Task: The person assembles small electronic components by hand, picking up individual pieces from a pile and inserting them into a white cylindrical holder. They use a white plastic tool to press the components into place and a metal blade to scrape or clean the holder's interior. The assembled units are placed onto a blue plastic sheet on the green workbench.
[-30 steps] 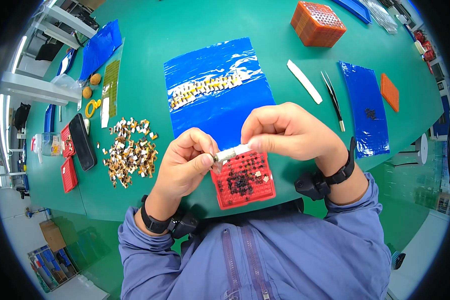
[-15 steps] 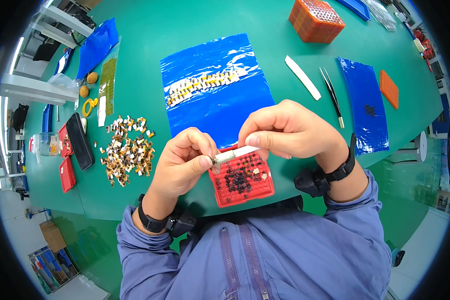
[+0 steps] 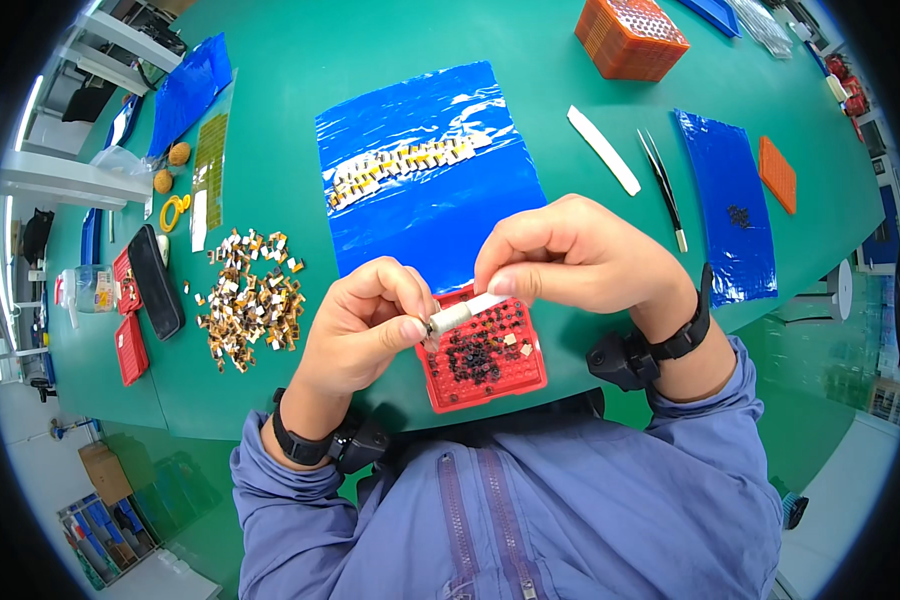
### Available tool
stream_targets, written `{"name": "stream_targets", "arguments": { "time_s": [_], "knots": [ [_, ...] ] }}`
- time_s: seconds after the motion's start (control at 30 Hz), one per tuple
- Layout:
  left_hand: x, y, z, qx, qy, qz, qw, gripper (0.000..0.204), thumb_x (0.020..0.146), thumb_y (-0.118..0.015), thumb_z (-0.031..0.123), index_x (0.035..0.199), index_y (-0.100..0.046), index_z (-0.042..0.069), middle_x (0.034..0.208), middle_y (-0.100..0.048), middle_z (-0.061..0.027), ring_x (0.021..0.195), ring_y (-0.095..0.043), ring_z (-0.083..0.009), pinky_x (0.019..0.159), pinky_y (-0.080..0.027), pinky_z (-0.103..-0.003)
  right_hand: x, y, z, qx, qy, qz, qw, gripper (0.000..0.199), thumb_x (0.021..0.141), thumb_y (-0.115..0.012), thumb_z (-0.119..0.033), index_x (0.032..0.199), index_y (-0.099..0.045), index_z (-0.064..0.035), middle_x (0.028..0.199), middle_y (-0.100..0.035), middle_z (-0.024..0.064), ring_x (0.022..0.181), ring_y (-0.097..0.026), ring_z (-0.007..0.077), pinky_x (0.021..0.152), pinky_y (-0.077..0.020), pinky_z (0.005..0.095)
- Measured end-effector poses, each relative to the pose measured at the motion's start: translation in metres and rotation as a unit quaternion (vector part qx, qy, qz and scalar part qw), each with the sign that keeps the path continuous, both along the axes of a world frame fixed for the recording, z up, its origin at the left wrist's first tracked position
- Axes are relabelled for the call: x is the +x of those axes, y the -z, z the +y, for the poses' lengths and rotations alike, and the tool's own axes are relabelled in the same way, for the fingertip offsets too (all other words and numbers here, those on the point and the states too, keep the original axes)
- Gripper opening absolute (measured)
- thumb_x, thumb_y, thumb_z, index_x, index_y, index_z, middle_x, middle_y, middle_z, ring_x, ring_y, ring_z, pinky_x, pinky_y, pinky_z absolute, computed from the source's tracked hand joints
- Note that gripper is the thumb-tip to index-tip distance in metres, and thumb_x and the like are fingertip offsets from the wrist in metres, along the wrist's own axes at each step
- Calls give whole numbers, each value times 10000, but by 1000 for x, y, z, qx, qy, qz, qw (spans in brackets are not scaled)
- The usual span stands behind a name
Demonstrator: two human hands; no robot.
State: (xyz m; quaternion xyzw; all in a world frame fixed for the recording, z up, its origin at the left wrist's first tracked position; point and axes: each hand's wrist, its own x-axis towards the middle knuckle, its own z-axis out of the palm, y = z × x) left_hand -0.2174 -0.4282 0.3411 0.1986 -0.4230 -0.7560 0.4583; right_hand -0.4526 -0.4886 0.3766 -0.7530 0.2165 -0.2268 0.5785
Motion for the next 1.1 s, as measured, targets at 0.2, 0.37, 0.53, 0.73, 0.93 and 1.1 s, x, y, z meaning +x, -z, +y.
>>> {"name": "stream_targets", "arguments": {
  "time_s": [0.2, 0.37, 0.53, 0.73, 0.93, 1.1],
  "knots": [
    [0, 1, 0, 2, 2, -11, 1000, 120, 856, -630, 46, 868, -513, 25, 821, -566, -74, 742, -568, -136, 672, -473, -266, 1, -5, 4, 96, -2, 13, 995, 119, 865, -632, -134, 890, -634, -18, 653, -564, 11, 572, -472, 63, 505, -374, 234],
    [0, -1, 1, 11, 13, -19, 1000, 117, 862, -620, 50, 866, -504, 31, 818, -569, -83, 727, -577, -145, 665, -481, -268, -7, 2, -2, 40, -24, 17, 999, 100, 820, -686, -85, 859, -650, 0, 657, -611, 25, 553, -518, 57, 481, -375, 204],
    [2, 0, -1, 6, 37, 24, 999, 116, 883, -590, 72, 867, -479, 41, 784, -565, -100, 721, -590, -171, 629, -497, -290, -12, 2, -6, 32, -15, 19, 999, 114, 814, -693, -92, 848, -641, 3, 667, -610, 27, 567, -521, 59, 494, -380, 203],
    [6, -1, -2, -24, 82, 165, 983, 121, 922, -548, 128, 885, -446, 76, 775, -575, -115, 643, -605, -206, 613, -504, -329, -9, 0, -5, 26, 4, 27, 999, 146, 821, -691, -121, 846, -631, 10, 667, -602, 22, 563, -499, 55, 495, -377, 206],
    [7, 0, -3, -23, 90, 203, 975, 119, 932, -537, 148, 881, -448, 88, 773, -575, -104, 643, -614, -210, 593, -479, -320, -9, 4, -5, 28, 4, 25, 999, 149, 824, -687, -124, 842, -626, 10, 650, -588, 18, 554, -474, 48, 490, -368, 208],
    [10, -3, -8, -43, 24, 44, 998, 49, 902, -536, 37, 875, -496, 46, 851, -562, -88, 778, -575, -158, 685, -456, -269, -7, 4, -7, 19, 11, 34, 999, 146, 838, -668, -136, 837, -623, 4, 625, -565, 8, 547, -454, 45, 482, -350, 215]
  ]
}}
